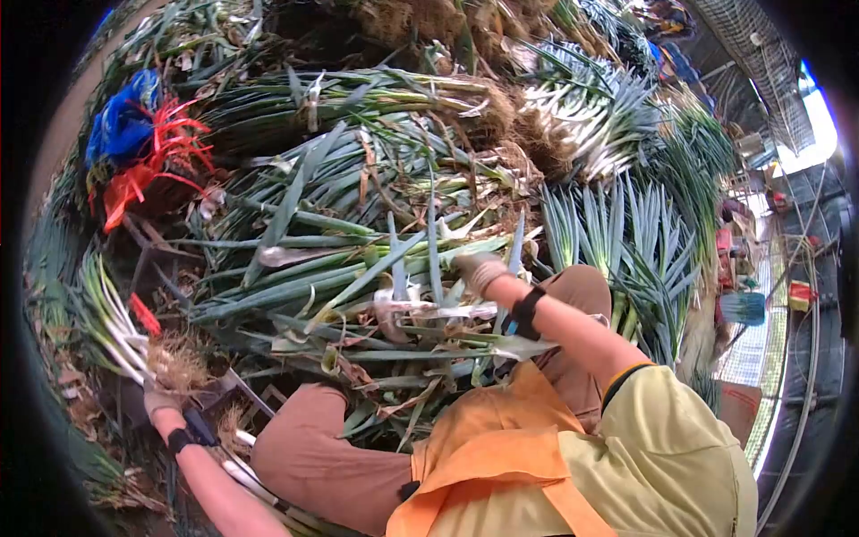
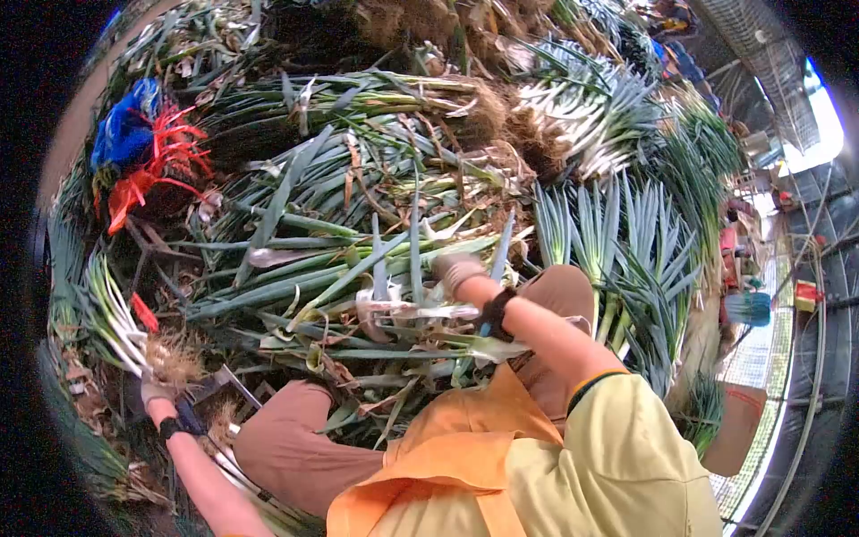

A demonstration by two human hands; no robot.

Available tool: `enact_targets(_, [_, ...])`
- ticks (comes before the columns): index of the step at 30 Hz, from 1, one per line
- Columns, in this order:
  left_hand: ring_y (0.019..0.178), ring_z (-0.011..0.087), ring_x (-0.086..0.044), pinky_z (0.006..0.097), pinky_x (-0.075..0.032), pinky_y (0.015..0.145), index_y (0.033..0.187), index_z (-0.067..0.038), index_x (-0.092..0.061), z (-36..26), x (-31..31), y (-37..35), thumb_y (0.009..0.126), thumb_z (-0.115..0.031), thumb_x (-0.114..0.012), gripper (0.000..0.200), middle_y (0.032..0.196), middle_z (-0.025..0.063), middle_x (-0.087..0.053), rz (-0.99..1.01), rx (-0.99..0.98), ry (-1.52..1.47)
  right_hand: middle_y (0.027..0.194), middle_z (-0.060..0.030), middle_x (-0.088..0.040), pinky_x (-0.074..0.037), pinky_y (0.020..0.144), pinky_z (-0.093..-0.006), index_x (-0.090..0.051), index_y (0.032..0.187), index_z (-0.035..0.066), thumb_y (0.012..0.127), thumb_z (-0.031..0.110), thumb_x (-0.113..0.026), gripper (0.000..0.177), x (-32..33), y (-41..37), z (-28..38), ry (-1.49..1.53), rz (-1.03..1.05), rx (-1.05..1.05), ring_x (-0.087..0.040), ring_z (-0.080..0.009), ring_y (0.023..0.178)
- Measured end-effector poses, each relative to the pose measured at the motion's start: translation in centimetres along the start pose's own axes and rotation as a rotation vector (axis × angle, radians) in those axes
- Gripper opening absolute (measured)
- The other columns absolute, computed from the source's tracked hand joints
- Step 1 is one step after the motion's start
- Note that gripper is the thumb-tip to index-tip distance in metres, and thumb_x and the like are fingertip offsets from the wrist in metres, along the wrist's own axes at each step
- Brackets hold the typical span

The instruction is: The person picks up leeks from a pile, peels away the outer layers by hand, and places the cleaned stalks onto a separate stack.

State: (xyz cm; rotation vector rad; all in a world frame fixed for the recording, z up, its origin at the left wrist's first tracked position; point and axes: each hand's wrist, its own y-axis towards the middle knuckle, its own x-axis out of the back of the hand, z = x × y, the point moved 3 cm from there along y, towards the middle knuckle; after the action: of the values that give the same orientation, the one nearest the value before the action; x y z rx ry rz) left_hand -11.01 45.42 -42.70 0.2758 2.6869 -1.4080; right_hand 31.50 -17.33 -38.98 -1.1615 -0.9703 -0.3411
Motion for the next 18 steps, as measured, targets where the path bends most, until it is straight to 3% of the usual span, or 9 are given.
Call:
enact_targets(2, [0.103, 0.0244, -0.049, 0.0455, -0.037, 0.085, 0.117, -0.015, -0.047, 0.5, -2.4, -3.7, 0.084, -0.043, -0.040, 0.044, 0.113, 0.0061, -0.052, -0.009, -0.081, 0.010, 0.095, -0.0162, -0.060, -0.048, 0.073, -0.0400, -0.059, 0.099, 0.007, 0.073, 0.005, -0.054, 0.026, 1.8, 1.9, -3.7, -0.050, -0.066, -0.144, -0.059, -0.0319, 0.089])
enact_targets(3, [0.102, 0.0262, -0.049, 0.0438, -0.039, 0.087, 0.116, -0.012, -0.047, 0.5, -3.1, -5.6, 0.083, -0.043, -0.042, 0.046, 0.112, 0.0073, -0.052, -0.027, -0.159, 0.014, 0.104, -0.0151, -0.057, -0.044, 0.081, -0.0389, -0.058, 0.098, 0.007, 0.080, 0.035, -0.046, 0.035, 0.9, 4.2, -6.2, 0.129, -0.046, -0.222, -0.054, -0.0302, 0.099])
enact_targets(7, [0.095, 0.0198, -0.053, 0.0351, -0.045, 0.075, 0.117, -0.008, -0.046, -0.3, -2.3, -8.4, 0.082, -0.024, -0.051, 0.038, 0.109, 0.0093, -0.053, -0.417, -0.387, 0.418, 0.112, -0.0154, -0.053, -0.041, 0.086, -0.0374, -0.056, 0.104, 0.007, 0.078, 0.042, -0.047, 0.045, -0.8, 9.4, -8.2, 0.301, 0.075, -0.427, -0.053, -0.0280, 0.102])
enact_targets(9, [0.084, 0.0171, -0.055, 0.0295, -0.046, 0.068, 0.112, -0.008, -0.049, 1.3, -5.2, -13.1, 0.081, -0.021, -0.054, 0.034, 0.098, 0.0078, -0.056, -0.332, -0.606, 0.538, 0.109, -0.0154, -0.055, -0.045, 0.080, -0.0385, -0.058, 0.102, 0.009, 0.080, 0.022, -0.047, 0.028, -1.2, 10.6, -7.0, 0.220, 0.083, -0.214, -0.055, -0.0297, 0.097])
enact_targets(11, [0.076, 0.0183, -0.056, 0.0265, -0.045, 0.067, 0.112, -0.008, -0.049, 3.8, -12.0, -19.2, 0.080, -0.024, -0.056, 0.036, 0.091, 0.0053, -0.058, -0.273, -0.559, 0.364, 0.101, -0.0097, -0.060, -0.046, 0.076, -0.0337, -0.062, 0.094, 0.013, 0.071, 0.031, -0.059, 0.029, -9.1, 17.0, -8.2, 0.028, 0.155, 0.194, -0.057, -0.0269, 0.090])
enact_targets(12, [0.075, 0.0194, -0.057, 0.0278, -0.046, 0.067, 0.113, -0.008, -0.049, 5.1, -15.4, -22.2, 0.080, -0.025, -0.057, 0.038, 0.089, 0.0053, -0.059, -0.176, -0.518, 0.368, 0.099, -0.0118, -0.060, -0.047, 0.075, -0.0346, -0.061, 0.093, 0.012, 0.066, 0.026, -0.062, 0.030, -14.6, 20.8, -9.0, 0.294, -0.046, 0.298, -0.058, -0.0274, 0.085])
enact_targets(15, [0.077, 0.0219, -0.059, 0.0303, -0.047, 0.071, 0.109, -0.006, -0.053, 8.9, -23.8, -25.6, 0.079, -0.025, -0.058, 0.036, 0.087, 0.0090, -0.061, 0.296, -0.343, 0.384, 0.091, -0.0144, -0.062, -0.048, 0.070, -0.0380, -0.064, 0.090, 0.007, 0.075, 0.016, -0.052, 0.021, -9.0, 16.9, -4.9, 0.153, -0.234, -0.157, -0.061, -0.0274, 0.080])
enact_targets(17, [0.061, 0.0185, -0.056, 0.0291, -0.047, 0.053, 0.094, -0.007, -0.057, 12.6, -29.0, -27.2, 0.078, -0.025, -0.059, 0.024, 0.069, 0.0077, -0.058, 0.247, -0.347, 0.395, 0.097, -0.0108, -0.062, -0.048, 0.071, -0.0361, -0.065, 0.089, 0.011, 0.078, 0.017, -0.050, 0.020, -8.5, 17.0, -3.2, 0.022, -0.093, 0.051, -0.061, -0.0237, 0.085])
enact_targets(18, [0.064, 0.0191, -0.057, 0.0298, -0.048, 0.057, 0.093, -0.006, -0.058, 14.8, -30.7, -27.8, 0.078, -0.024, -0.059, 0.023, 0.072, 0.0092, -0.059, 0.319, -0.398, 0.490, 0.096, -0.0101, -0.062, -0.048, 0.070, -0.0359, -0.065, 0.089, 0.011, 0.078, 0.017, -0.050, 0.020, -7.8, 16.6, -1.5, -0.169, 0.013, 0.132, -0.061, -0.0241, 0.085])
